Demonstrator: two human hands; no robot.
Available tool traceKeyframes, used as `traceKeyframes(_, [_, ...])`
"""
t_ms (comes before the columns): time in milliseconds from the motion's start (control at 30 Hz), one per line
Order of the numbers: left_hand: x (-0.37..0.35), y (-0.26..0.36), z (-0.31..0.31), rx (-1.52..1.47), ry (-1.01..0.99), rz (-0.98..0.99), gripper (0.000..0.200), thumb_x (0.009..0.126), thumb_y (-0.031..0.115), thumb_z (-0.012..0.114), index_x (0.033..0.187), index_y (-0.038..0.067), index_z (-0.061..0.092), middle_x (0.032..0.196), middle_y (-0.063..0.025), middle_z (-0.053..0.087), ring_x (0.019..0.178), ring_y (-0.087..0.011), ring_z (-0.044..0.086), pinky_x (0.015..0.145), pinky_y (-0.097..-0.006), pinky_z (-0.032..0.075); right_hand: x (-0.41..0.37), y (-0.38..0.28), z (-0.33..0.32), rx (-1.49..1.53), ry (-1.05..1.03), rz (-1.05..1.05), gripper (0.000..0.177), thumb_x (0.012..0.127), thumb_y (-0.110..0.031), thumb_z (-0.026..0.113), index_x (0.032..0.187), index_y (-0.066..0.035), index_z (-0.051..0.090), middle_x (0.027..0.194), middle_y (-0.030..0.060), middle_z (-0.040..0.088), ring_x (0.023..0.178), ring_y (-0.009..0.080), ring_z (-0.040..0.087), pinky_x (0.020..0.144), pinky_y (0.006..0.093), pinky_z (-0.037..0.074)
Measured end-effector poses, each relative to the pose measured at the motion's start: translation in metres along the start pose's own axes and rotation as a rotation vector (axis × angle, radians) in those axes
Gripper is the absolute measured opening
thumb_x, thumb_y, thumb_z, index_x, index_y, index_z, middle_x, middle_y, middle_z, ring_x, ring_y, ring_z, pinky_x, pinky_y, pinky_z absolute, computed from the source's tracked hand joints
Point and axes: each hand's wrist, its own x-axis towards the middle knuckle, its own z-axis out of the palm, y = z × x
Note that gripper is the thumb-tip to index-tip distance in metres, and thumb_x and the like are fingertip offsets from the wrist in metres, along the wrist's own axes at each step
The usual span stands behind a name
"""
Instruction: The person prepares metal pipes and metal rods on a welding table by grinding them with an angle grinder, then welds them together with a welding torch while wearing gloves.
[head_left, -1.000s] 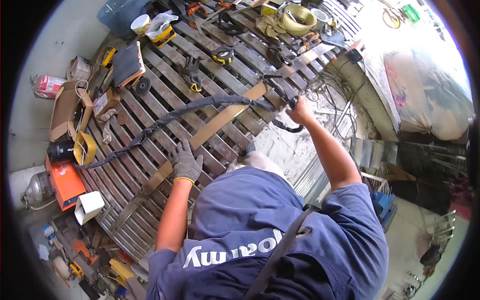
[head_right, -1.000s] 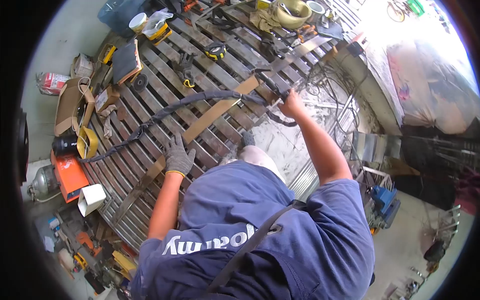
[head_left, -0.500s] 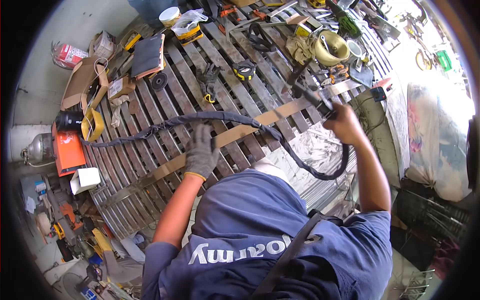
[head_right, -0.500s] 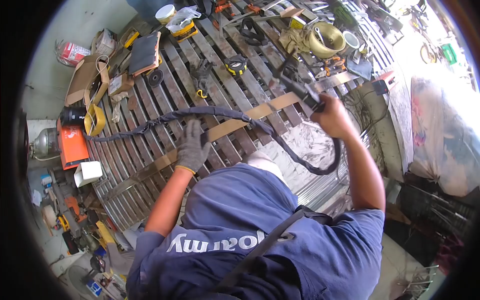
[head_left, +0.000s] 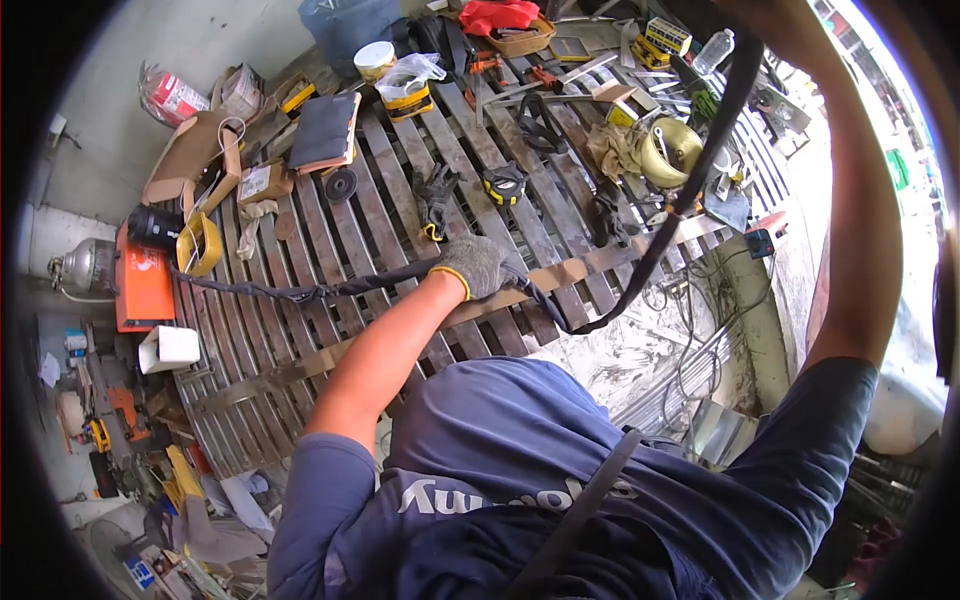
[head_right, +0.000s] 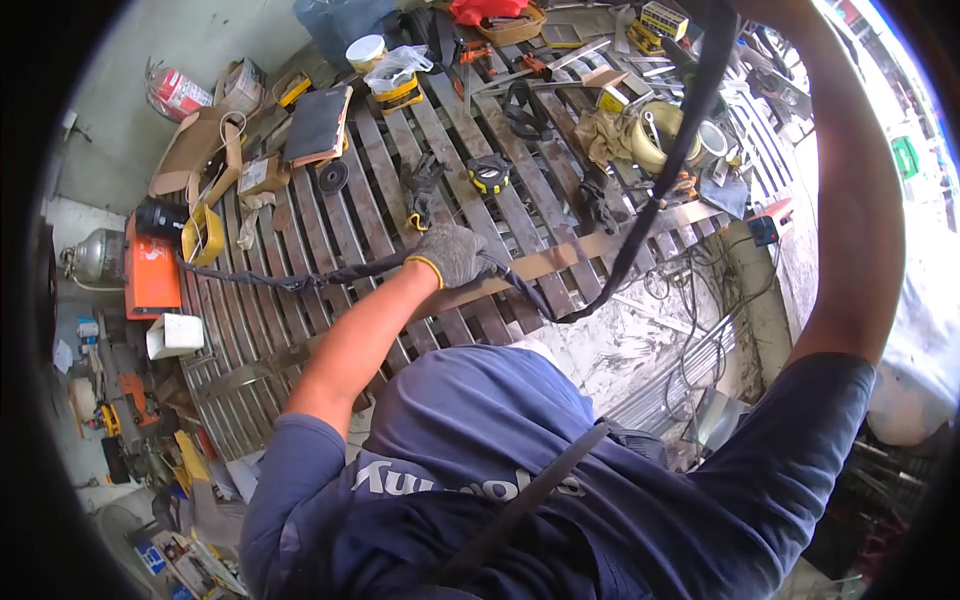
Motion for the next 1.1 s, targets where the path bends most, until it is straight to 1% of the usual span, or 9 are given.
traceKeyframes(200, [-0.012,0.016,0.012,0.105,-0.259,0.020,0.038,0.093,0.045,0.076,0.106,0.011,0.086,0.107,-0.0207,0.081,0.102,-0.0419,0.078,0.089,-0.0514,0.061,-0.016,0.031,0.022,-0.502,-0.458,-0.047,0.054,0.086,0.003,0.071,0.139,-0.008,0.064,0.111,0.0247,0.075,0.109,0.0430,0.074,0.092,0.0510,0.057])
traceKeyframes(333, [-0.036,0.020,0.016,0.009,-0.302,0.078,0.035,0.095,0.041,0.075,0.106,0.009,0.085,0.104,-0.0195,0.081,0.099,-0.0397,0.079,0.087,-0.0522,0.062,-0.051,0.026,0.004,-0.711,-0.851,0.110,0.046,0.079,0.009,0.067,0.121,-0.007,0.074,0.121,0.0200,0.073,0.115,0.0395,0.070,0.097,0.0475,0.055])
traceKeyframes(467, [-0.045,0.034,0.035,0.018,-0.381,0.205,0.037,0.097,0.041,0.071,0.108,0.008,0.085,0.106,-0.0194,0.081,0.104,-0.0399,0.078,0.090,-0.0524,0.061,-0.092,0.016,-0.053,-0.510,-0.999,0.316,0.049,0.076,0.013,0.066,0.119,-0.007,0.075,0.112,0.0184,0.072,0.110,0.0387,0.068,0.099,0.0458,0.054])
traceKeyframes(533, [-0.044,0.038,0.039,0.011,-0.428,0.211,0.036,0.097,0.038,0.069,0.107,0.008,0.086,0.110,-0.0186,0.081,0.106,-0.0397,0.077,0.092,-0.0513,0.060,-0.143,0.050,-0.104,-0.639,-0.878,0.057,0.050,0.083,0.011,0.068,0.128,-0.008,0.073,0.121,0.0198,0.074,0.109,0.0365,0.070,0.099,0.0425,0.056])
traceKeyframes(667, [-0.040,0.040,0.036,0.003,-0.470,0.216,0.034,0.095,0.035,0.068,0.107,0.009,0.087,0.113,-0.0185,0.082,0.106,-0.0393,0.077,0.093,-0.0504,0.061,-0.107,-0.017,-0.164,-0.823,-1.337,-0.205,0.064,0.081,-0.007,0.073,0.145,-0.009,0.066,0.109,0.0303,0.071,0.099,0.0316,0.075,0.093,0.0528,0.055])
traceKeyframes(700, [-0.038,0.040,0.035,0.007,-0.461,0.214,0.033,0.095,0.034,0.069,0.106,0.009,0.087,0.112,-0.0184,0.082,0.106,-0.0393,0.078,0.092,-0.0506,0.061,-0.119,-0.004,-0.186,-0.800,-1.172,-0.106,0.033,0.082,-0.006,0.070,0.115,0.000,0.072,0.094,0.0284,0.067,0.082,0.0353,0.069,0.083,0.0508,0.055])
traceKeyframes(833, [-0.033,0.047,0.033,0.103,-0.380,0.186,0.035,0.099,0.029,0.064,0.121,0.009,0.082,0.107,-0.0187,0.082,0.102,-0.0388,0.079,0.086,-0.0539,0.062,-0.128,-0.051,-0.207,-0.784,-0.784,0.762,0.020,0.080,-0.004,0.069,0.098,0.005,0.065,0.077,0.0195,0.061,0.067,0.0316,0.054,0.070,0.0469,0.048])
traceKeyframes(967, [-0.007,0.029,0.070,0.023,-0.047,0.097,0.041,0.108,0.023,0.052,0.146,0.016,0.065,0.098,-0.0188,0.079,0.092,-0.0365,0.079,0.072,-0.0576,0.059,-0.171,-0.022,-0.221,-0.670,-0.735,0.772,0.016,0.080,-0.006,0.072,0.090,0.004,0.064,0.074,0.0182,0.060,0.064,0.0286,0.051,0.067,0.0475,0.047])
traceKeyframes(1100, [-0.002,0.014,0.085,0.127,0.070,0.204,0.043,0.107,0.019,0.054,0.146,0.030,0.067,0.103,-0.0164,0.076,0.086,-0.0371,0.078,0.068,-0.0518,0.060,-0.275,0.074,-0.238,-0.387,-0.472,0.563,0.018,0.082,-0.012,0.078,0.082,0.002,0.067,0.077,0.0190,0.062,0.070,0.0331,0.062,0.067,0.0493,0.050])
